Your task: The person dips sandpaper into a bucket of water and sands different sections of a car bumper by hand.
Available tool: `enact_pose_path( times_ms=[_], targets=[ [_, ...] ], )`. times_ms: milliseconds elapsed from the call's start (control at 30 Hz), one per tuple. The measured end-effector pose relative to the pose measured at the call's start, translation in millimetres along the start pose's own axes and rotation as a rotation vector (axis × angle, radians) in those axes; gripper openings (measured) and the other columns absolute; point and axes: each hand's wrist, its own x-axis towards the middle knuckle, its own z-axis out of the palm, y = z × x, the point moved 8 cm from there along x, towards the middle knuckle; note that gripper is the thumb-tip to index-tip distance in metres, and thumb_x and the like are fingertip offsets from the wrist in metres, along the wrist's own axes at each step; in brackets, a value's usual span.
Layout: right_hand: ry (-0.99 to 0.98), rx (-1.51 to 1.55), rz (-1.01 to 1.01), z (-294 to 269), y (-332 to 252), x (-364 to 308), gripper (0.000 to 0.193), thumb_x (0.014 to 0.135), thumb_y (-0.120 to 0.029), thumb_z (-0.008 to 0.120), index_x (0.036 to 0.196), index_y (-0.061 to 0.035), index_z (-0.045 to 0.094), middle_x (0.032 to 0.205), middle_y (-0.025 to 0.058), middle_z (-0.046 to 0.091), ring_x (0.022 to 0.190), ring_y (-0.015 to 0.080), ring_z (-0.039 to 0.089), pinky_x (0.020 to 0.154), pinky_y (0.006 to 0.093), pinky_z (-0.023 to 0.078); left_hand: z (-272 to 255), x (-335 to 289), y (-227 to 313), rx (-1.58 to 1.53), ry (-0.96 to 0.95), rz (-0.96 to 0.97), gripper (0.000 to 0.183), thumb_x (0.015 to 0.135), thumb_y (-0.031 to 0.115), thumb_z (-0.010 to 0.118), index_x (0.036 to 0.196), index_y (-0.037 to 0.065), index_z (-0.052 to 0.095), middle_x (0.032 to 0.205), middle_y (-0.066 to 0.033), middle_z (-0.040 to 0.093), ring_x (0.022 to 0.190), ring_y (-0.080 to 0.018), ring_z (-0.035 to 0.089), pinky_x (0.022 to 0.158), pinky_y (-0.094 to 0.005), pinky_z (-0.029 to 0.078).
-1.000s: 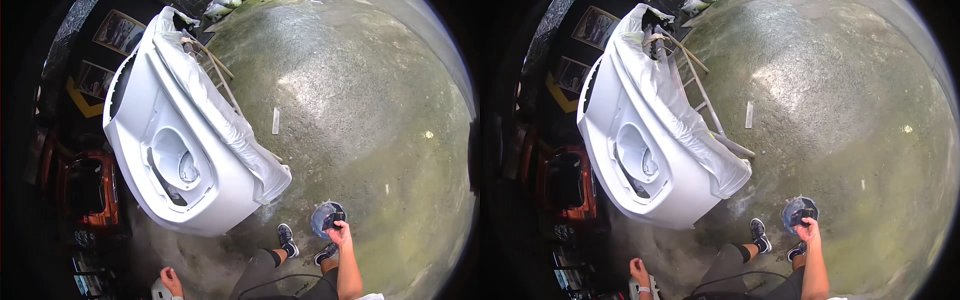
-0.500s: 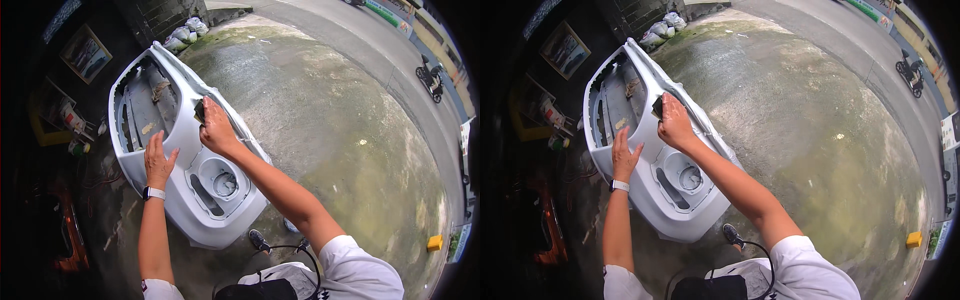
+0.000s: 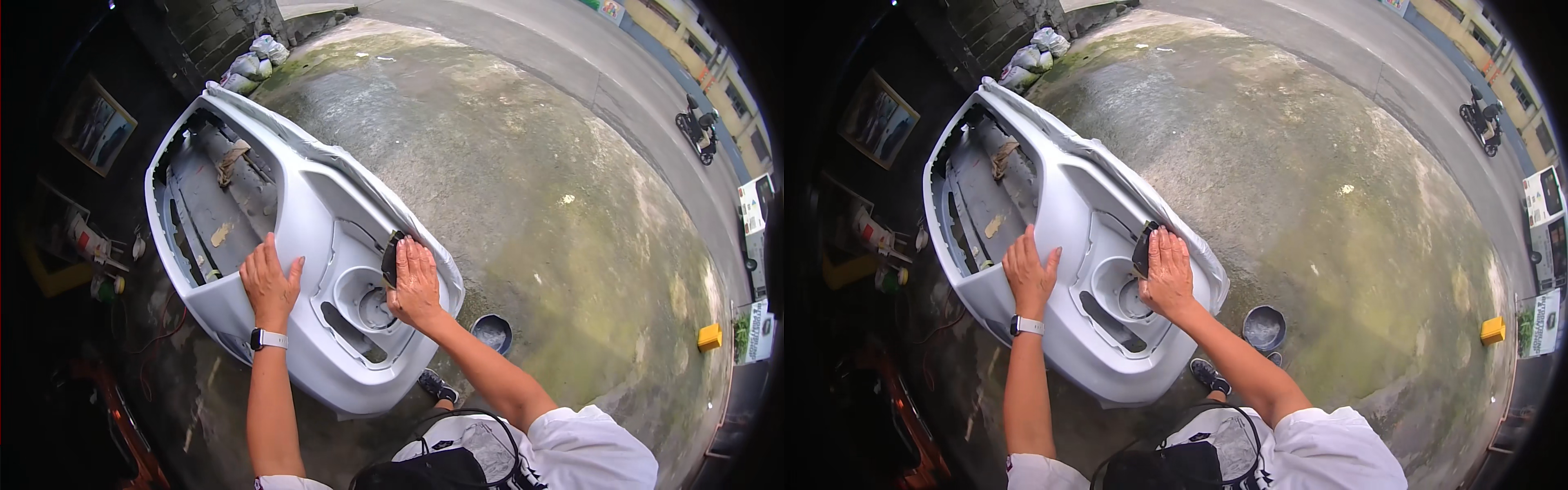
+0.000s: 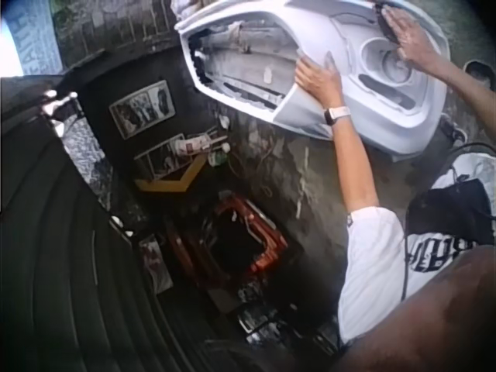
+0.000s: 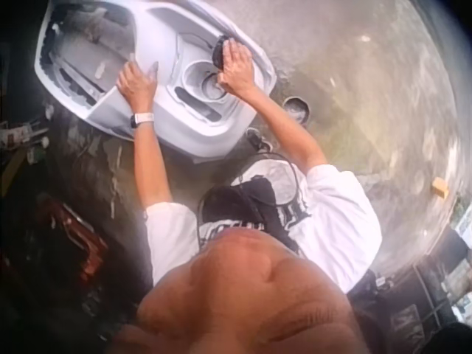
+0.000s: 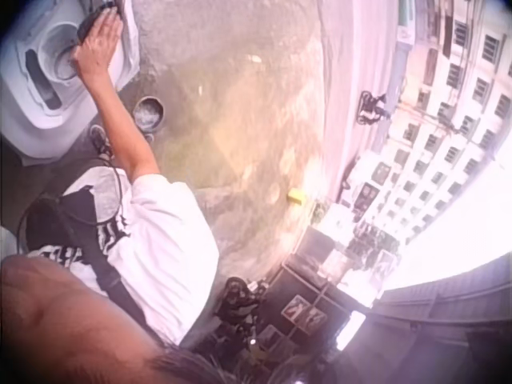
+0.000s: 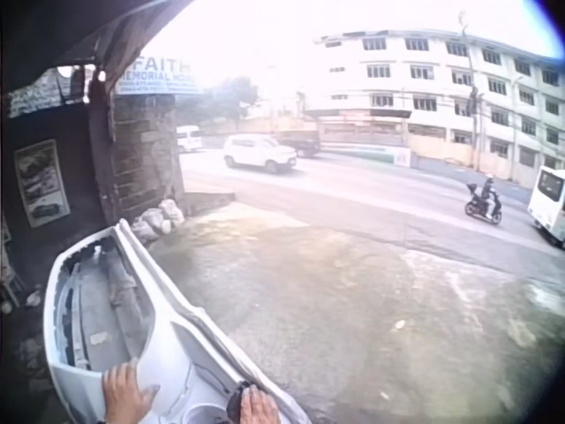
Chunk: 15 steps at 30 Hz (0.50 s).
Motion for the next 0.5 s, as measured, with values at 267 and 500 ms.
enact_pose_path(
  times_ms=[267, 500],
  targets=[
    [0.110, 0.068, -0.110, 44, -63, 157, 0.091, 0.076, -0.026, 0.066, 0.154, 0.0109, 0.037, 0.158, 0.0321, 0.039, 0.147, 0.0461, 0.038, 0.126, 0.0509, 0.024, 10, 2, 9, -0.014, -0.057, 0.002, 0.099, 0.071, 0.053, 0.087, 0.148, 0.005, 0.047, 0.129, -0.0126, 0.060, 0.119, -0.0330, 0.056, 0.106, -0.0473, 0.040],
    [0.023, 0.037, -0.013, 22, -24, 57, 0.093, 0.075, -0.024, 0.069, 0.154, 0.0114, 0.036, 0.157, 0.0308, 0.040, 0.144, 0.0444, 0.041, 0.125, 0.0497, 0.026, 1, -1, -1, 0.031, -0.043, 0.003, 0.101, 0.071, 0.054, 0.087, 0.149, 0.004, 0.047, 0.129, -0.0133, 0.060, 0.120, -0.0330, 0.055, 0.106, -0.0469, 0.040]
  ],
)
